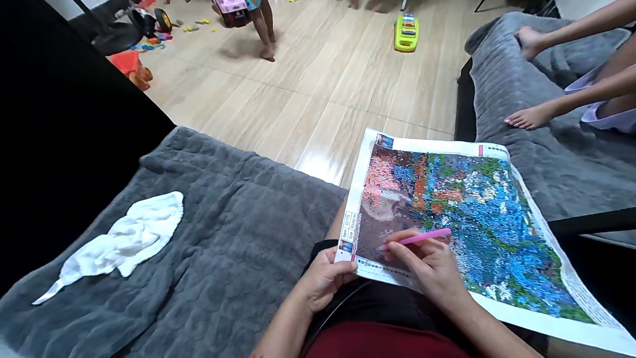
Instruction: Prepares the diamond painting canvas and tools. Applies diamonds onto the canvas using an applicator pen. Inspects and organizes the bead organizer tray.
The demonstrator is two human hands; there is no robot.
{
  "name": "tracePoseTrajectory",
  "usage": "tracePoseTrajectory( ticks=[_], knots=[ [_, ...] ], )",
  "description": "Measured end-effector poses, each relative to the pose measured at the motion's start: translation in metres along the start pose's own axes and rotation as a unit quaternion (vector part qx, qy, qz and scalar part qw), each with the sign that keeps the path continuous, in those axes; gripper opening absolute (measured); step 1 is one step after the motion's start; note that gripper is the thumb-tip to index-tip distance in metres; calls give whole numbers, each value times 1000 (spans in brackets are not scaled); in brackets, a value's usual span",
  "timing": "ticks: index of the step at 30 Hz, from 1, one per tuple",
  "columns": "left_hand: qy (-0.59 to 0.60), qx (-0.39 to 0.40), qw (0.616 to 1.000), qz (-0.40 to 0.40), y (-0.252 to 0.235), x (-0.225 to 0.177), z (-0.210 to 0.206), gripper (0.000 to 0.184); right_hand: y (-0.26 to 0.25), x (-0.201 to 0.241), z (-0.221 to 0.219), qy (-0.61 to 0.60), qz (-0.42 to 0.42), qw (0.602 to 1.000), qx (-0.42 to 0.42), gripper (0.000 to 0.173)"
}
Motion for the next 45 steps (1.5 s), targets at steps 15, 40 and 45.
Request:
tracePoseTrajectory(
  ticks=[15,40,45],
  knots=[
    [-49,-42,998,4,-4,0,-6,22,5,1,-8,10,24,998,49,16],
    [13,-111,993,39,-5,5,-19,33,10,3,-7,37,52,997,44,18],
    [0,-110,993,36,-5,4,-20,33,10,5,-8,50,66,996,45,18]
  ],
)
Point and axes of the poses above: each hand's wrist, its own y-axis away from the middle knuckle, its own z-axis out of the back of the hand, x = y × z, the point moved 5 cm from there along -y, towards the middle knuckle, and after that the axes turned 5 degrees about x, right-handed, at the moved point
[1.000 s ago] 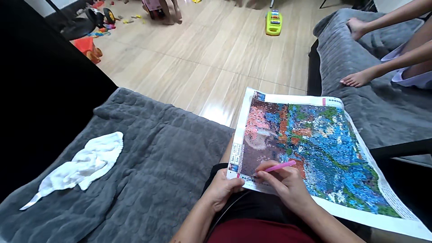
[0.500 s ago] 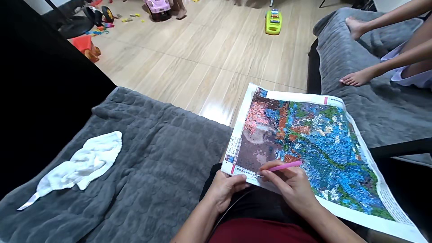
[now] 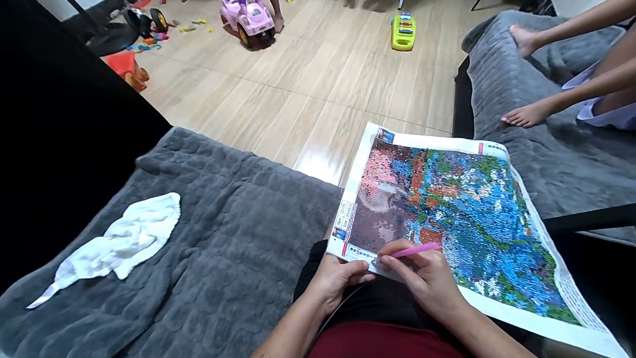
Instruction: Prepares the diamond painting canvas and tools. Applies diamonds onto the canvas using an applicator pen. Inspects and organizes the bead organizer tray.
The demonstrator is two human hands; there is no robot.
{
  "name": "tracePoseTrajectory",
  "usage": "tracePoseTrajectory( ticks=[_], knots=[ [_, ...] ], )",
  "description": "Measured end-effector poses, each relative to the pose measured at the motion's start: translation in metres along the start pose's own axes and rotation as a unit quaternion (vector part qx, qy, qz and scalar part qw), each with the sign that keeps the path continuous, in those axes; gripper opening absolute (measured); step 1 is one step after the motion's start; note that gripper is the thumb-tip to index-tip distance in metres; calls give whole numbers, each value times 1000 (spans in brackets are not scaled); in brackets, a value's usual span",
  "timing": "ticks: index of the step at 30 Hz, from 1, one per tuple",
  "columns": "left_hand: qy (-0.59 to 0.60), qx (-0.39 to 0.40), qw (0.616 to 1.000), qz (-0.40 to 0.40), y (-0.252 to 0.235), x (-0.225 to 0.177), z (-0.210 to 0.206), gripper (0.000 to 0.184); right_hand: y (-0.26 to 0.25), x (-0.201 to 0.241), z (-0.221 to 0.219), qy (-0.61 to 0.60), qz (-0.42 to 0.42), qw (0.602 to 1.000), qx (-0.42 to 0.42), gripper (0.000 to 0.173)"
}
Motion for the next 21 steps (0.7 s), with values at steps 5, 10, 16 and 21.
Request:
tracePoseTrajectory(
  ticks=[5,10,16,21],
  knots=[
    [-1,5,1000,-5,0,0,0,33,0,1,-2,31,21,999,7,19],
    [-11,15,1000,-17,1,0,1,33,0,1,-3,42,28,999,8,19],
    [-40,31,998,-37,3,0,-1,31,-3,3,-9,39,23,999,22,18],
    [-56,40,997,-39,5,0,-3,32,-9,-1,-11,-62,-58,996,27,15]
  ],
)
Point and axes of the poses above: each hand's wrist, its own y-axis away from the middle knuckle, its own z-axis out of the back of the hand, x = y × z, the point moved 5 cm from there along -y, towards the middle knuckle, and after that the axes turned 5 degrees about x, right-handed, at the moved point
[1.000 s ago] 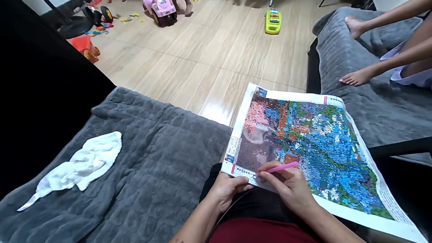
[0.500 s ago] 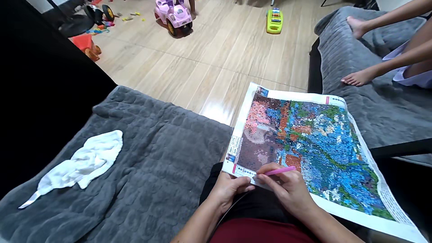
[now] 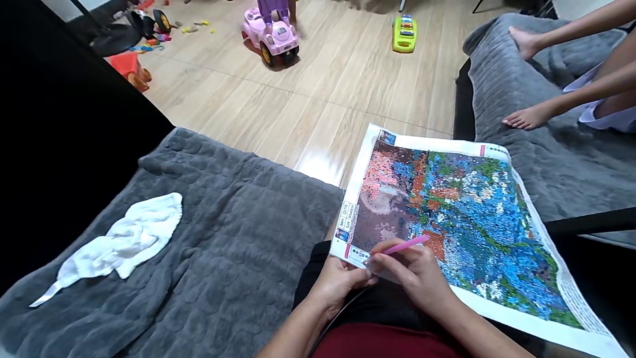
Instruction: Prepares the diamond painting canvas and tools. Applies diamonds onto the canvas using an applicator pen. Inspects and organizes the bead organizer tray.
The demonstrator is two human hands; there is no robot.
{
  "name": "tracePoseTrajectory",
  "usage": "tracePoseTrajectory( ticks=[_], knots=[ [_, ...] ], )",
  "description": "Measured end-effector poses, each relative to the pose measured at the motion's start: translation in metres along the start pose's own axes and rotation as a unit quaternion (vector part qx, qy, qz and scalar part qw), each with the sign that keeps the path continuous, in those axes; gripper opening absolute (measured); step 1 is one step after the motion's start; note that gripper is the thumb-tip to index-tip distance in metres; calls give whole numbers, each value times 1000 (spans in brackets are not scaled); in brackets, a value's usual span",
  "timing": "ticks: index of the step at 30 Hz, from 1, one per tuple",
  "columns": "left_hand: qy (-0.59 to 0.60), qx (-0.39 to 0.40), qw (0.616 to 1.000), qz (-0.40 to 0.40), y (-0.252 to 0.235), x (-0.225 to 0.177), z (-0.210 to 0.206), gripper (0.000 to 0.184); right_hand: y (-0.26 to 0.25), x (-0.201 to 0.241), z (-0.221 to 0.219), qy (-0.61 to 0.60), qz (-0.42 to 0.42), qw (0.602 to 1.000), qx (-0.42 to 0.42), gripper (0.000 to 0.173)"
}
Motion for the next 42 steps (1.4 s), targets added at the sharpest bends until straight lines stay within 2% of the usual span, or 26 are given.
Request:
tracePoseTrajectory(
  ticks=[8,12,14,19,25,42],
  knots=[
    [5,16,1000,-11,-1,-2,7,33,-8,4,9,-137,-82,987,-29,13],
    [39,6,999,-22,-8,-19,25,17,-19,2,19,-170,-107,978,-63,13],
    [41,12,999,-25,-12,-27,31,20,-21,2,21,-167,-108,978,-67,13],
    [31,35,999,3,-7,-24,25,31,-9,3,9,-58,-38,997,-24,14],
    [55,29,998,8,-4,-12,19,31,-1,6,2,22,46,999,1,16],
    [23,44,999,-10,-1,-21,15,28,-5,11,-2,78,94,992,15,19]
  ],
)
Point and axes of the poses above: each hand's wrist, its own y-axis away from the middle knuckle, its own z-axis out of the back of the hand, x = y × z, the point moved 5 cm from there along -y, towards the middle knuckle, and after that the axes turned 5 degrees about x, right-handed, at the moved point
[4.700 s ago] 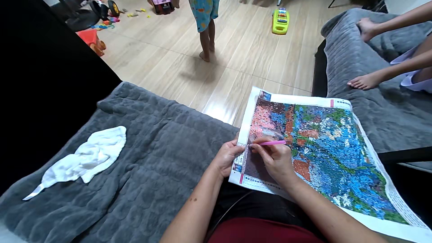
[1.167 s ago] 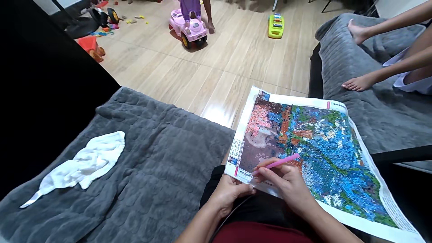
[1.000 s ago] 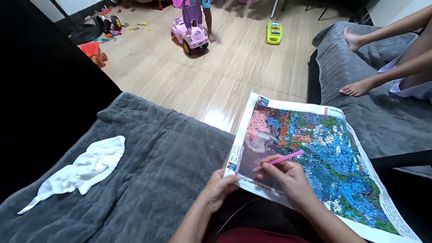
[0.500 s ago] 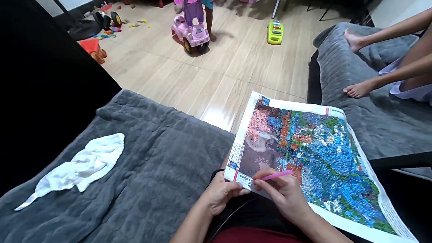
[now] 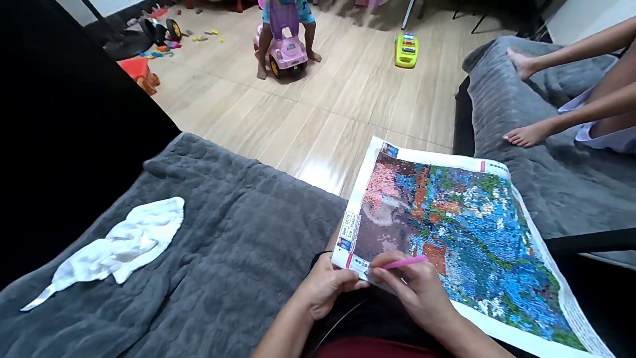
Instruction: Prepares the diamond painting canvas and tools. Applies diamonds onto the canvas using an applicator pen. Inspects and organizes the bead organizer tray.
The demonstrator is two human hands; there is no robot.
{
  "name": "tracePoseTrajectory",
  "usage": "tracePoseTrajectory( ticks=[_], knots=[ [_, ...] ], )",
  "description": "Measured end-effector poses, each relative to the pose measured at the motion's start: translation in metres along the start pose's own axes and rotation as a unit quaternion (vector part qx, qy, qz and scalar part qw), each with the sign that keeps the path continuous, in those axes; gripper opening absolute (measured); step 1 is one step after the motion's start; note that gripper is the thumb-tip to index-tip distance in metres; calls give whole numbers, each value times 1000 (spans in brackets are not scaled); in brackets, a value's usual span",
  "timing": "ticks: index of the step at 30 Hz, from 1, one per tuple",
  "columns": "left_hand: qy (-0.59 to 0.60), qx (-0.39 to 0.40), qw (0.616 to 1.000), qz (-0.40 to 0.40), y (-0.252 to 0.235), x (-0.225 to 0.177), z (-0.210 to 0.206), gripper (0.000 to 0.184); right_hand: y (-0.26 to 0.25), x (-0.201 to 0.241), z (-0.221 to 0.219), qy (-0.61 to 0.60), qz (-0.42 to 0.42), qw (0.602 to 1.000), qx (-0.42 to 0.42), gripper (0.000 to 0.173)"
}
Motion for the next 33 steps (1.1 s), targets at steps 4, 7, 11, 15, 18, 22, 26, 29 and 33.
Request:
tracePoseTrajectory(
  ticks=[4,7,11,15,18,22,26,29,33],
  knots=[
    [-1,8,1000,2,1,-1,-3,27,-3,2,-5,-31,0,999,-8,18],
    [4,20,1000,-4,2,1,-5,26,-9,1,-9,-98,-37,994,-12,15],
    [9,24,1000,-7,2,1,-4,29,-19,-1,-5,-186,-118,975,-29,14],
    [2,27,1000,-12,1,1,2,29,-23,-3,-1,-259,-168,950,-49,13],
    [-13,38,999,-19,-8,-10,9,24,-28,-7,5,-252,-174,949,-72,14],
    [-25,5,1000,-12,-30,-27,18,24,-43,-22,16,-183,-161,963,-116,11],
    [-6,7,1000,-12,-53,-33,15,23,-55,-32,19,-120,-173,968,-136,9],
    [11,27,1000,-11,-66,-32,15,22,-61,-37,18,-108,-179,968,-142,9],
    [28,28,999,-1,-69,-31,14,24,-65,-39,16,-132,-198,959,-151,9]
  ],
)
Point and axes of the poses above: each hand's wrist, its own y-axis away from the middle knuckle, its own z-axis out of the back of the hand, x = y × z, the point moved 5 cm from there along -y, towards the middle knuckle, and after that the axes turned 5 degrees about x, right-handed, at the moved point
